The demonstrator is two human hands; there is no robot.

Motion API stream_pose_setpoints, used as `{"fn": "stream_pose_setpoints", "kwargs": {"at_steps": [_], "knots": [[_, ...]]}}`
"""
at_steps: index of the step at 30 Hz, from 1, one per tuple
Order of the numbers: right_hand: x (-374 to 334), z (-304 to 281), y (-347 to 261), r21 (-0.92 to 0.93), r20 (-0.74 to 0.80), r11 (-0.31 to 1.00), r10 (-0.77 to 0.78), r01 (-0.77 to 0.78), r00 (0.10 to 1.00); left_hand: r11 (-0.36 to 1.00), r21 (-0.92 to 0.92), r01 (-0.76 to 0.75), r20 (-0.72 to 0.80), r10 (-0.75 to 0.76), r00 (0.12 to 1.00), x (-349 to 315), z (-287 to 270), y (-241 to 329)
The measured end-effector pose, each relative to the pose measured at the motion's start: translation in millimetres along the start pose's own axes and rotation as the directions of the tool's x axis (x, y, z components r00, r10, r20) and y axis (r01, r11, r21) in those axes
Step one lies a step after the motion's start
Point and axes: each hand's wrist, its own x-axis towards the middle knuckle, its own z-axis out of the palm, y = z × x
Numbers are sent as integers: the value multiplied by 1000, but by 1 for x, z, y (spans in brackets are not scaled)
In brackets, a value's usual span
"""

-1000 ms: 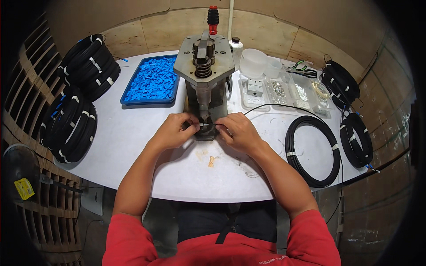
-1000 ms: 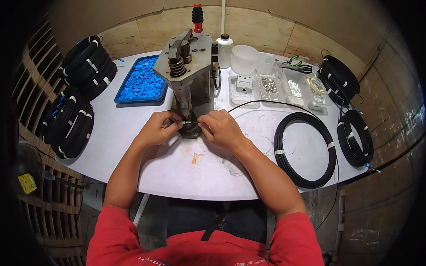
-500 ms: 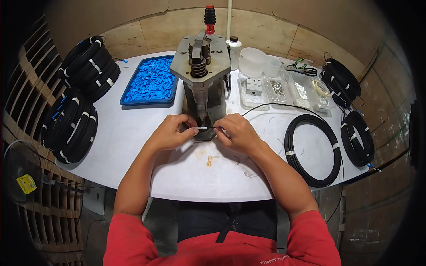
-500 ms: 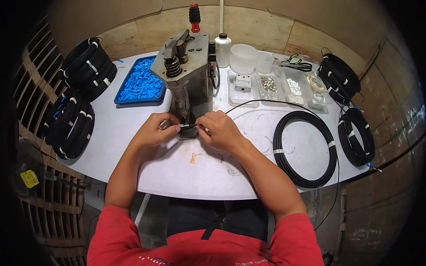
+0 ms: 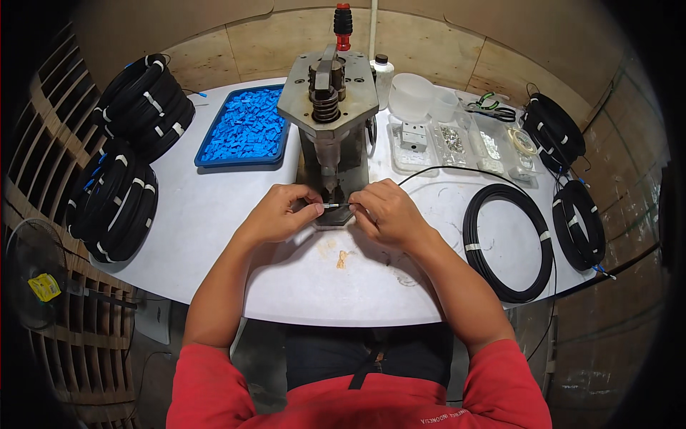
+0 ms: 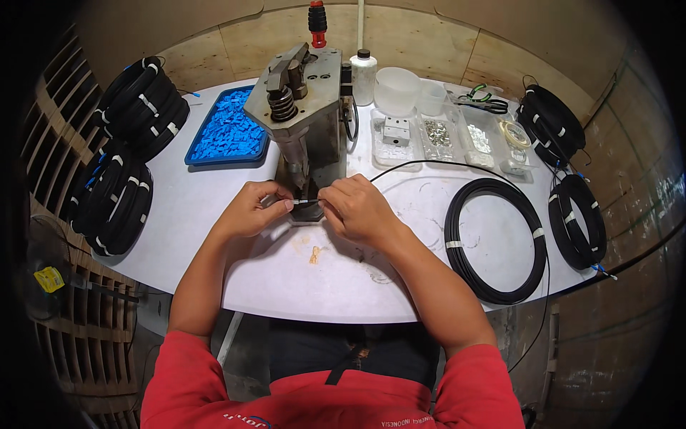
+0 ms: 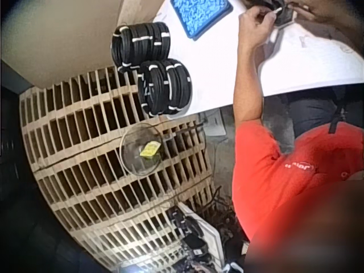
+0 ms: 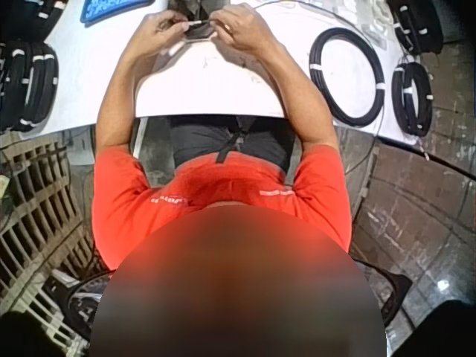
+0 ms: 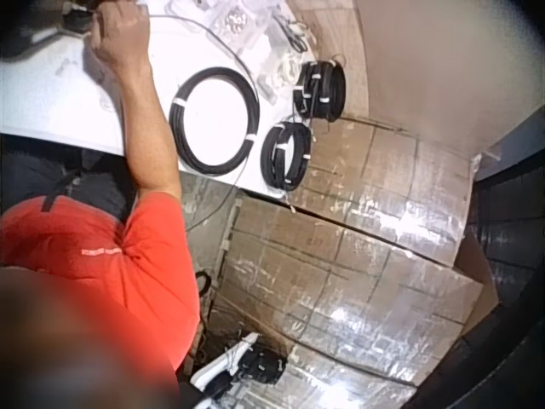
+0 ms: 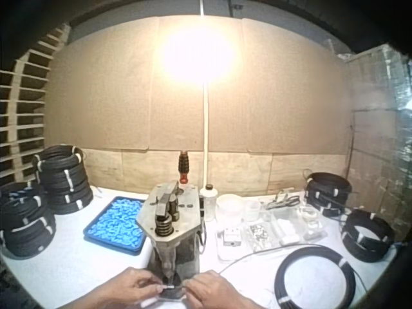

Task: Assembling a cable harness by attaching connectors and crimping components using a bench-top machine.

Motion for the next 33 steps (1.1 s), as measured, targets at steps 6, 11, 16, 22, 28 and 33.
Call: {"fn": "stream_pose_setpoints", "kwargs": {"at_steps": [6, 11, 16, 22, 28, 33], "knots": [[0, -4, -6, 8, 45, 999, 38, -39, 998, 995, -46, -91, -25, 90, 996, 0, 3, -8], [0, -5, -6, 22, 56, 998, 63, -65, 996, 993, -88, -73, -17, 71, 997, -1, 5, -5], [-2, -5, -4, 55, 81, 996, 63, -68, 995, 992, -82, -99, -21, 97, 995, 1, 7, -7], [-2, -4, -5, 60, 97, 995, 70, -76, 993, 989, -48, -142, -51, 140, 989, 1, 7, -10], [-3, -5, -5, 38, 93, 997, 70, -74, 993, 987, -26, -156, -56, 155, 986, 3, 8, -16], [-2, -3, -5, 35, 97, 996, 81, -85, 992, 984, -6, -178, -77, 177, 981, 2, 9, -20]]}}
